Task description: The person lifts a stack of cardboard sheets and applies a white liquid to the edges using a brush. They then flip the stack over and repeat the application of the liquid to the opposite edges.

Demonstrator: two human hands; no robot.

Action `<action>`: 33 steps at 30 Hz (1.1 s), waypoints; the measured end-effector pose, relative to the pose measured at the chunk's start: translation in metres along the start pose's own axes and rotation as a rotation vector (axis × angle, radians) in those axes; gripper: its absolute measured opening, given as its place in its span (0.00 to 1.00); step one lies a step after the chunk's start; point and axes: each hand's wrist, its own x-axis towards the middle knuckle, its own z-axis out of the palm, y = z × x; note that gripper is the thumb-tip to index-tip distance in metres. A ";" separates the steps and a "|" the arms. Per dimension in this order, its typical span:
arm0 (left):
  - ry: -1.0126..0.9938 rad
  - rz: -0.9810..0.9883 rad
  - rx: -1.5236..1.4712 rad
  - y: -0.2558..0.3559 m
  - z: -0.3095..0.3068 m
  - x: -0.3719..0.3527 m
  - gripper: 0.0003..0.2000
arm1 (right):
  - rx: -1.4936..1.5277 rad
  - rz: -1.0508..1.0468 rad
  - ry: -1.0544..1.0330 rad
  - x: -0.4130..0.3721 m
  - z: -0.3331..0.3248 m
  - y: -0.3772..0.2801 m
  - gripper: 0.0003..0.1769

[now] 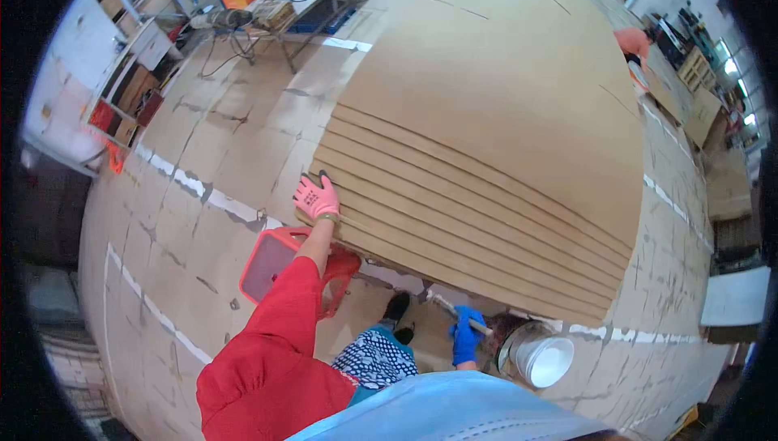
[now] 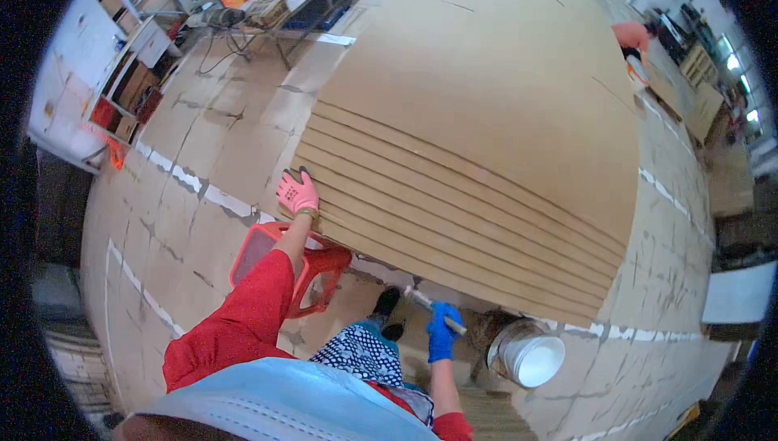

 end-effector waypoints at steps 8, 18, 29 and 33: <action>-0.215 -0.031 0.018 0.007 -0.014 0.005 0.29 | -0.406 -1.077 -0.028 0.029 0.104 -0.087 0.08; 0.006 0.042 0.081 -0.011 0.028 0.002 0.32 | -0.591 -0.763 -0.372 -0.027 0.069 -0.011 0.07; 0.017 0.040 0.033 -0.004 0.012 0.004 0.28 | -0.392 -1.020 -0.169 0.006 0.105 -0.066 0.11; -0.089 0.070 -0.072 0.005 -0.010 0.007 0.23 | -0.463 -0.926 -0.155 0.004 0.088 -0.071 0.10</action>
